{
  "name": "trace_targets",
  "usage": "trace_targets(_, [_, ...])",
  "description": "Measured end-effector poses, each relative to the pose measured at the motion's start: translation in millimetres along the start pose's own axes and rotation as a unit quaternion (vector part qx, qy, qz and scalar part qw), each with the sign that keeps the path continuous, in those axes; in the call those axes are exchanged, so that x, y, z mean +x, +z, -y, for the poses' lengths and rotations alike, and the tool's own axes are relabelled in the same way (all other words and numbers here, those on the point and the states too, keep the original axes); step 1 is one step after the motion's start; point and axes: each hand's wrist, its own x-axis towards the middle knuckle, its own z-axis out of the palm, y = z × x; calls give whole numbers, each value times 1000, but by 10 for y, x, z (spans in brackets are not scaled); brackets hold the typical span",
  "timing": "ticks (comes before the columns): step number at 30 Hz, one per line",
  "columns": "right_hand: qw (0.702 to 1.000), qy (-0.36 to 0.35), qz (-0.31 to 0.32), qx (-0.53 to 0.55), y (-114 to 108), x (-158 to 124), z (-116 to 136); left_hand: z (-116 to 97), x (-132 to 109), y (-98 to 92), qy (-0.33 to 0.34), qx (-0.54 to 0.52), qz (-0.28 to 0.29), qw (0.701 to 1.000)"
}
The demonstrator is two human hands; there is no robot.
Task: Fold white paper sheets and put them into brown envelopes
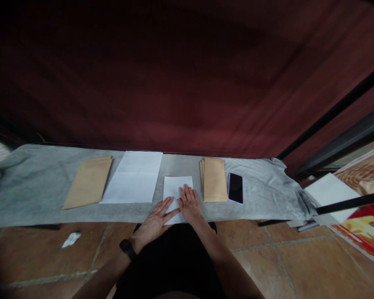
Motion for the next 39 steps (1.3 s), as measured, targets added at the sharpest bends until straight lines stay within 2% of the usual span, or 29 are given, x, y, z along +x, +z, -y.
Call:
trace_targets(4, [1000, -3, -23, -4, -88, -346, -76, -11, -3, 0, -3, 0, -2, 1000])
trace_targets(8, [1000, -2, -28, 4, -178, -473, -112, 0, 31, -22, -15, -3, -3, 1000])
trace_targets(12, [999, 17, -4, 31, -289, -332, -125, 57, 141, -68, -18, -12, 2, 1000])
trace_targets(17, [994, 0, 81, 70, -436, -38, -141, 132, 245, -51, -41, -9, -5, 999])
trace_targets(20, [992, 23, 100, 76, -476, 87, -140, 167, 246, -57, -28, -6, 6, 1000])
trace_targets(23, [992, 41, 90, 74, -428, 162, -105, 193, 238, -109, -6, -6, 20, 1000])
trace_targets(27, [996, 50, 52, 48, -235, 144, -40, 224, 227, -189, 4, -10, 33, 999])
trace_targets(30, [998, 31, 43, 23, -109, 48, -57, 256, 198, -231, 3, -33, 56, 998])
trace_targets(33, [999, 7, 44, 15, -77, -50, -110, 255, 205, -247, -15, -69, 76, 995])
trace_targets(35, [999, -3, 35, 15, -89, -96, -127, 202, 277, -223, -53, -87, 58, 993])
trace_targets(39, [1000, -21, -11, 6, -100, -148, -93, -20, 585, -54, -139, -64, -47, 987])
